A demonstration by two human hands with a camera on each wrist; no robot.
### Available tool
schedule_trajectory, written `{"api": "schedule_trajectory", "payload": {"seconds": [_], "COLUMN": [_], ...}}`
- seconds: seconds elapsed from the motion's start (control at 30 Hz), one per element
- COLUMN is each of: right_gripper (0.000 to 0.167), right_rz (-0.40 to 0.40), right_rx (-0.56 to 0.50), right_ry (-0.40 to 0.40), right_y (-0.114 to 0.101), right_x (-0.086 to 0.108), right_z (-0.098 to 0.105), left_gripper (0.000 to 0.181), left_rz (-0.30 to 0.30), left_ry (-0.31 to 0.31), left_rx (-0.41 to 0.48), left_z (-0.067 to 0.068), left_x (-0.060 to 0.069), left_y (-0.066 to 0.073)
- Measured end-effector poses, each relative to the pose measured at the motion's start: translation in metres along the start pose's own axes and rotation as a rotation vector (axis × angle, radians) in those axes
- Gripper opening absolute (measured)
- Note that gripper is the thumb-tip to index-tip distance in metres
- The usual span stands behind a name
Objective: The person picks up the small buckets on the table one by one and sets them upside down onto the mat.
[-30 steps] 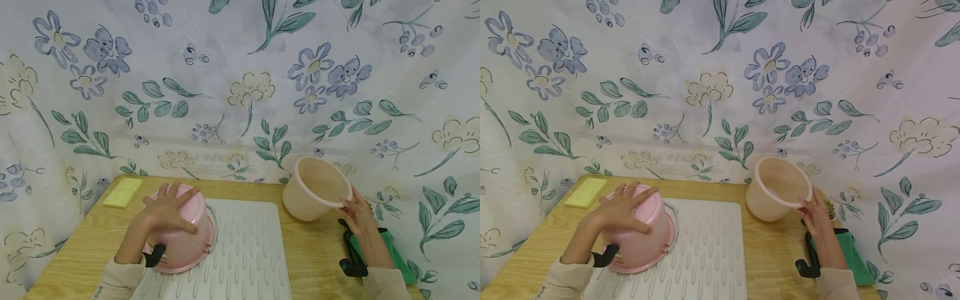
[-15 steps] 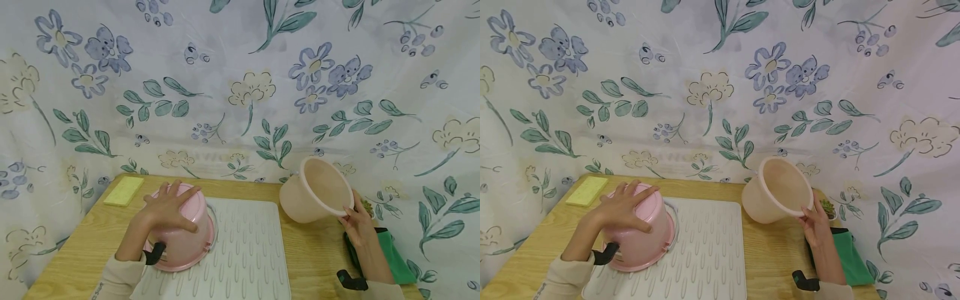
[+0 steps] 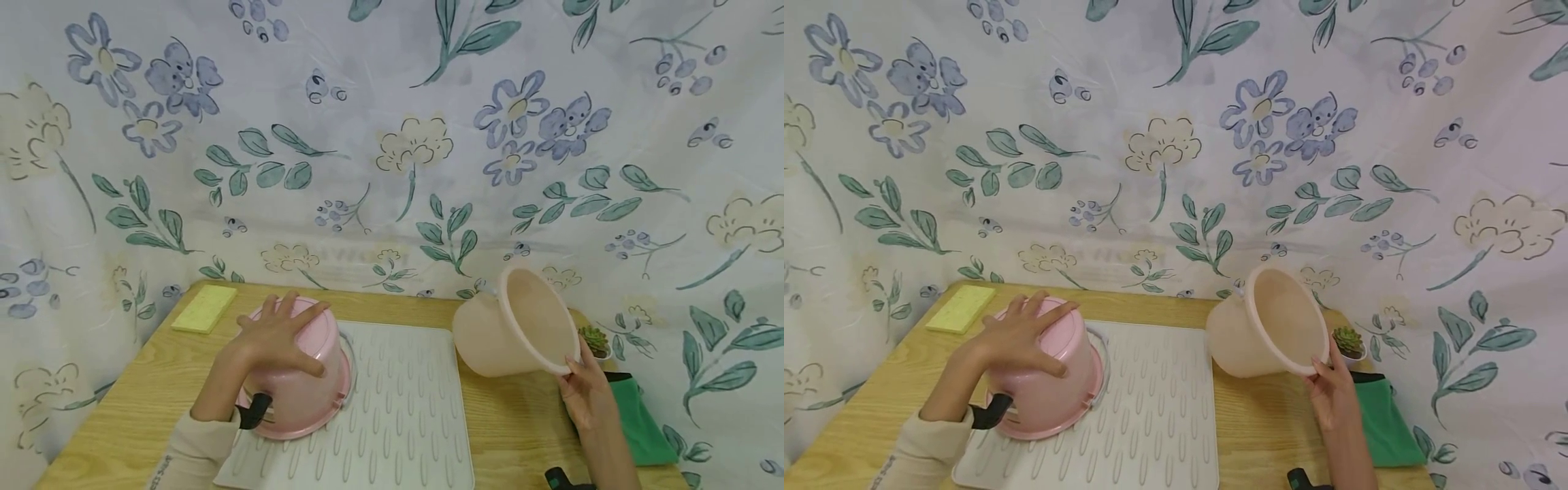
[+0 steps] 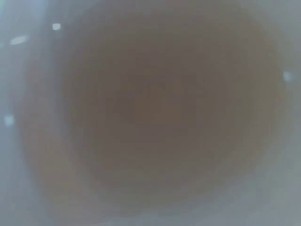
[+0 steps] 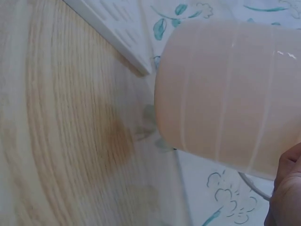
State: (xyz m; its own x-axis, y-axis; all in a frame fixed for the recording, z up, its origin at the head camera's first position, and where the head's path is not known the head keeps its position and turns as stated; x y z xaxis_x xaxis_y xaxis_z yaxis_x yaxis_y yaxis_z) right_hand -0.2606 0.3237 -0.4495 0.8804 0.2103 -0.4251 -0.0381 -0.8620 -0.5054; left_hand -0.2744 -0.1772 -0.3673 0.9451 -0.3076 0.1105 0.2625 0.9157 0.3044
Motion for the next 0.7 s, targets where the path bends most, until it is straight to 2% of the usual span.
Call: {"api": "schedule_trajectory", "payload": {"seconds": [0.2, 0.47, 0.7], "right_gripper": [0.065, 0.061, 0.06], "right_rz": [0.011, -0.013, 0.002], "right_rx": [-0.13, -0.209, -0.27], "right_ry": [0.018, -0.056, -0.036], "right_y": [0.003, 0.011, 0.017], "right_x": [0.015, 0.025, 0.036], "right_z": [-0.004, -0.011, -0.014], "left_gripper": [0.112, 0.114, 0.117], "left_rz": [-0.008, -0.005, -0.006], "left_ry": [0.004, -0.006, -0.019], "left_rx": [0.001, -0.002, 0.0], "left_z": [0.0, 0.002, 0.001], "left_x": [-0.003, -0.002, -0.001], "left_y": [0.003, 0.002, 0.0]}}
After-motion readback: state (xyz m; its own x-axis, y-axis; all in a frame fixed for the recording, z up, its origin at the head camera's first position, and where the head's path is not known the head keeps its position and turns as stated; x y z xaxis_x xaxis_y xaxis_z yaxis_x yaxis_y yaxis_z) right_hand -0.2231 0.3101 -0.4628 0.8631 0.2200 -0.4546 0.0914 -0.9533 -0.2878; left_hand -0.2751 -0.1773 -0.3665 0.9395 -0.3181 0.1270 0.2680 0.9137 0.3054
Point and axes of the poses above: each hand's wrist, its own x-axis away from the middle knuckle, its own z-axis out of the back of the hand, y = z × x, the point moved 4 cm from there along -x, towards the middle knuckle, and after that the axes turned 2 degrees about -y, right-handed, at the moved point
